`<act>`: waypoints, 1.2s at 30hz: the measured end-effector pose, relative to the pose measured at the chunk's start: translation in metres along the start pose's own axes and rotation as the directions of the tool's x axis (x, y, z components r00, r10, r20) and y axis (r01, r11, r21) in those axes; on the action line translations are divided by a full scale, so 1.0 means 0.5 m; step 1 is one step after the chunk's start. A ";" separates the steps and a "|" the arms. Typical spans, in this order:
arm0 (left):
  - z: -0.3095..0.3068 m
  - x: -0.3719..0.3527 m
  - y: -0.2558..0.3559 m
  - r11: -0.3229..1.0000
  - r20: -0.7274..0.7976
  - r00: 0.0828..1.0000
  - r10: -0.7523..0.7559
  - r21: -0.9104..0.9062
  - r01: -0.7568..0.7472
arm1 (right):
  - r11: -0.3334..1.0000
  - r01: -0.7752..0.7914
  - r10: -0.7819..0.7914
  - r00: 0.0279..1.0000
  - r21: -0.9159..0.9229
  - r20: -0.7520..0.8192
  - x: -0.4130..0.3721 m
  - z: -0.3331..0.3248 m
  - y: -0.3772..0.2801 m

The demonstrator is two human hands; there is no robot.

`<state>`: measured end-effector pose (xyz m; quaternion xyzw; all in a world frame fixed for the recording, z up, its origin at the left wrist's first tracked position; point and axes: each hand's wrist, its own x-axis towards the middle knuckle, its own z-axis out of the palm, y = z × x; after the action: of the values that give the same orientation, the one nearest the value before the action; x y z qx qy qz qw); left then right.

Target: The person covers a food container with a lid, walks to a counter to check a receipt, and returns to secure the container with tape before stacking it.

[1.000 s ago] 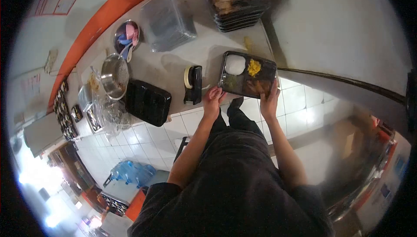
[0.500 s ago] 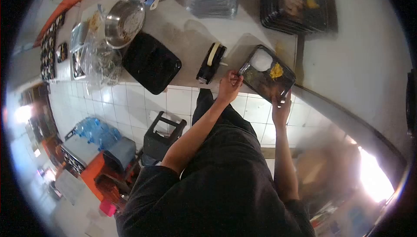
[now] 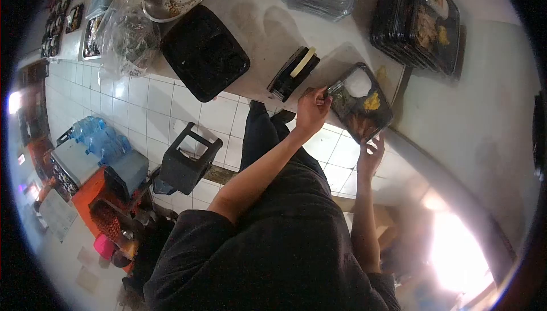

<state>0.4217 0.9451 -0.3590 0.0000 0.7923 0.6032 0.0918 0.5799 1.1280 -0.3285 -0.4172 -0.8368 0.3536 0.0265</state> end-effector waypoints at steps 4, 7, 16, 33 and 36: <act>-0.001 0.000 -0.009 0.998 0.026 1.000 -0.008 -0.064 0.010 | 0.995 0.002 0.000 1.000 0.102 -0.015 -0.006 0.010 -0.003; -0.004 0.009 -0.022 0.998 0.058 0.998 -0.021 -0.060 0.024 | 0.998 0.036 -0.036 0.999 0.046 -0.006 -0.004 0.007 0.006; -0.020 0.023 -0.017 0.991 0.167 0.985 0.037 0.119 -0.058 | 0.950 -0.142 0.139 0.990 0.280 0.032 0.013 0.014 0.012; 0.121 0.217 0.048 0.929 0.372 0.875 0.310 0.079 -0.362 | 0.998 -0.030 0.042 0.975 0.059 -0.216 0.215 -0.009 -0.017; 0.134 0.234 0.020 0.894 0.379 0.840 0.388 0.068 -0.443 | 0.993 0.000 0.023 0.980 0.115 -0.195 0.256 0.023 0.066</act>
<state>0.3151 1.0247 -0.3834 0.2882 0.7873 0.5359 0.0999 0.5153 1.2263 -0.3893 -0.4526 -0.8061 0.3582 0.1308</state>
